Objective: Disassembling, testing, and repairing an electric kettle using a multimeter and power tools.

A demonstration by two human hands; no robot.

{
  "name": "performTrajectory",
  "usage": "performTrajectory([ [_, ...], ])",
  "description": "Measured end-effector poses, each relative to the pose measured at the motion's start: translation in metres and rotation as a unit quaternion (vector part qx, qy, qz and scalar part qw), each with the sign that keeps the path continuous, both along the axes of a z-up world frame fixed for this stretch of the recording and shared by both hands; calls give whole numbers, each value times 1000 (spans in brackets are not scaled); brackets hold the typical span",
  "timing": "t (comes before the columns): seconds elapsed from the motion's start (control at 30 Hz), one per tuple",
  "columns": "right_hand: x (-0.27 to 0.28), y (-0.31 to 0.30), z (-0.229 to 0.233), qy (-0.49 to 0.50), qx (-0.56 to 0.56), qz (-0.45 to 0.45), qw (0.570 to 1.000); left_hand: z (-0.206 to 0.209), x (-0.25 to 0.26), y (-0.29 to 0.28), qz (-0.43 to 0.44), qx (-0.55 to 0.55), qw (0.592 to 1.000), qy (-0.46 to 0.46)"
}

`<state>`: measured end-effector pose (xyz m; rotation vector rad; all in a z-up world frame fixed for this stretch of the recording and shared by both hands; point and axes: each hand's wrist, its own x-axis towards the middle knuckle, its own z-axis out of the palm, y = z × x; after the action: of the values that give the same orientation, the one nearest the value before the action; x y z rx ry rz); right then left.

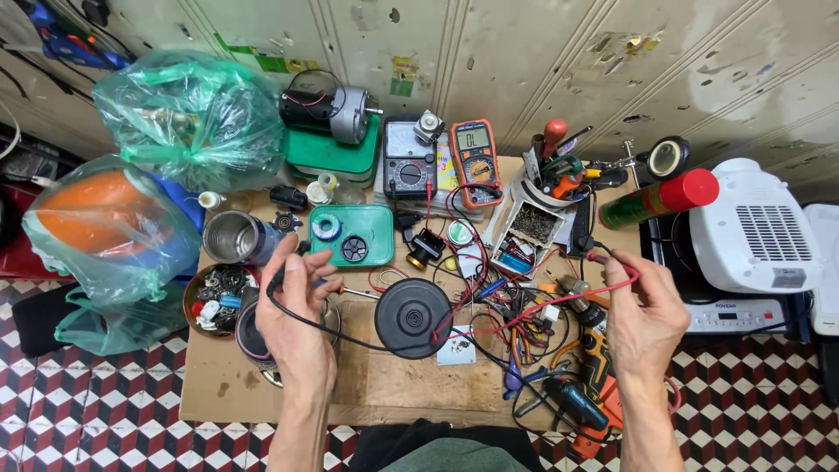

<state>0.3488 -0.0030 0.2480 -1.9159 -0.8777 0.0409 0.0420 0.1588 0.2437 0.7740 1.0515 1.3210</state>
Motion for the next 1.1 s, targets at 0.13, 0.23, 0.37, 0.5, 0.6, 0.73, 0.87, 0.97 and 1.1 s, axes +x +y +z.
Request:
performTrajectory([
  [0.13, 6, 14, 31, 45, 89, -21, 995, 38, -4, -1, 15, 19, 999, 33],
  [0.23, 12, 28, 52, -72, 176, -35, 981, 67, -6, -3, 73, 145, 980, 116],
  [0.37, 27, 62, 8, -136, 135, 36, 981, 48, 6, 0, 67, 146, 979, 128],
  [0.5, 32, 111, -63, 18, -83, 103, 991, -6, 29, -4, -64, -8, 990, 123],
  [0.6, 48, 149, -115, -36, -110, 164, 980, -22, 41, -14, -93, -43, 983, 153],
  [0.73, 64, 200, -140, -102, -164, 229, 954, -19, 45, -11, -110, -54, 979, 164],
  [0.87, 85, 236, -162, -174, -273, 312, 893, -24, 41, -1, -92, -71, 976, 182],
  [0.97, 96, 251, -162, -195, -327, 365, 850, -40, 35, 3, -85, -98, 977, 170],
  [1.1, 100, 259, -145, -201, -362, 425, 805, -59, 31, 7, -76, -137, 979, 131],
])
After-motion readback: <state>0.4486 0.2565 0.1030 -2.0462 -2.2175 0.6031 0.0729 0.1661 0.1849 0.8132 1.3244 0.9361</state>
